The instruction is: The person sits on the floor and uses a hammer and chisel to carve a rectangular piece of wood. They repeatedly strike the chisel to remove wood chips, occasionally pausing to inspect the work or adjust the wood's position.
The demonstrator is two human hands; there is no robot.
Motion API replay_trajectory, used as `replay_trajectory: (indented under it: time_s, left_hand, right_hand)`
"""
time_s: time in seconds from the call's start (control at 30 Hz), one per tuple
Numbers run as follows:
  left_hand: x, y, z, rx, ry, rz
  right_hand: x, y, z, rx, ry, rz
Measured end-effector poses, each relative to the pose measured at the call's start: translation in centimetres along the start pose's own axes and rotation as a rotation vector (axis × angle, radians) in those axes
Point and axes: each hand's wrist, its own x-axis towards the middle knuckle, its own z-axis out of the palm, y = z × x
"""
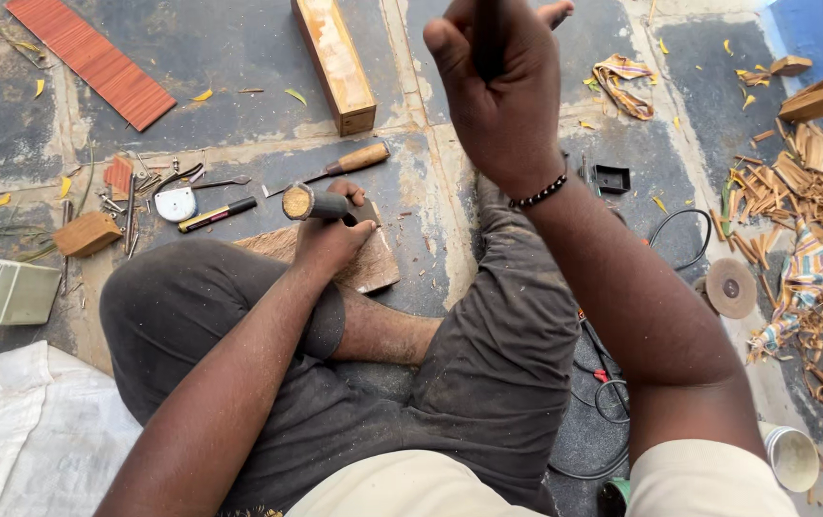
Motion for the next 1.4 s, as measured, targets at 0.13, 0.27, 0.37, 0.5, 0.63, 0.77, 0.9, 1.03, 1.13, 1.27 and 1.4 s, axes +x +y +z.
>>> replay_trajectory:
  time_s: [0.13, 0.27, 0.37, 0.5, 0.63, 0.77, 0.9, 1.03, 1.13, 1.27, 1.4]
  left_hand:
    - [0.1, -0.1, 0.3, -0.012, 0.038, 0.073]
    - [0.3, -1.1, 0.1, 0.007, 0.066, 0.125]
    - [0.6, -2.2, 1.4, -0.036, 0.024, 0.064]
    - [1.3, -2.2, 2.6, -0.09, 0.153, 0.172]
    - [0.6, -0.9, 1.6, -0.038, 0.058, 0.024]
    - [0.9, -0.7, 1.4, -0.11, 0.045, 0.064]
    - [0.4, -0.9, 1.7, -0.046, 0.044, 0.023]
    - [1.0, -1.1, 1.3, 0.005, 0.066, 0.096]
    - [0.6, -0.9, 1.0, -0.001, 0.095, 0.143]
    - [0.3, -0.3, 0.5, -0.021, 0.054, 0.098]
    - [0.1, 0.1, 0.3, 0.047, 0.042, 0.115]
  right_hand:
    - [-1.3, 1.4, -0.8, -0.379, -0.14, -0.23]
    - [-3.2, 3.5, -0.4, -0.812, -0.248, -0.485]
    - [-3.9, 4.0, 0.0, -0.637, -0.121, -0.308]
    - [-3.4, 2.3, -0.4, -0.266, -0.039, -0.101]
    - [-3.3, 0.9, 0.9, 0.056, -0.142, 0.15]
    - [-2.6, 2.7, -0.1, -0.9, -0.363, -0.421]
    - [-2.7, 2.1, -0.6, -0.707, -0.225, -0.289]
    - [-1.7, 0.1, 0.4, -0.126, -0.136, -0.011]
    - [-1.9, -0.7, -0.2, -0.171, -0.181, -0.067]
    - [-2.6, 0.6, -0.7, -0.901, -0.376, -0.285]
    - [-3.9, 0.4, -1.0, -0.531, -0.166, -0.199]
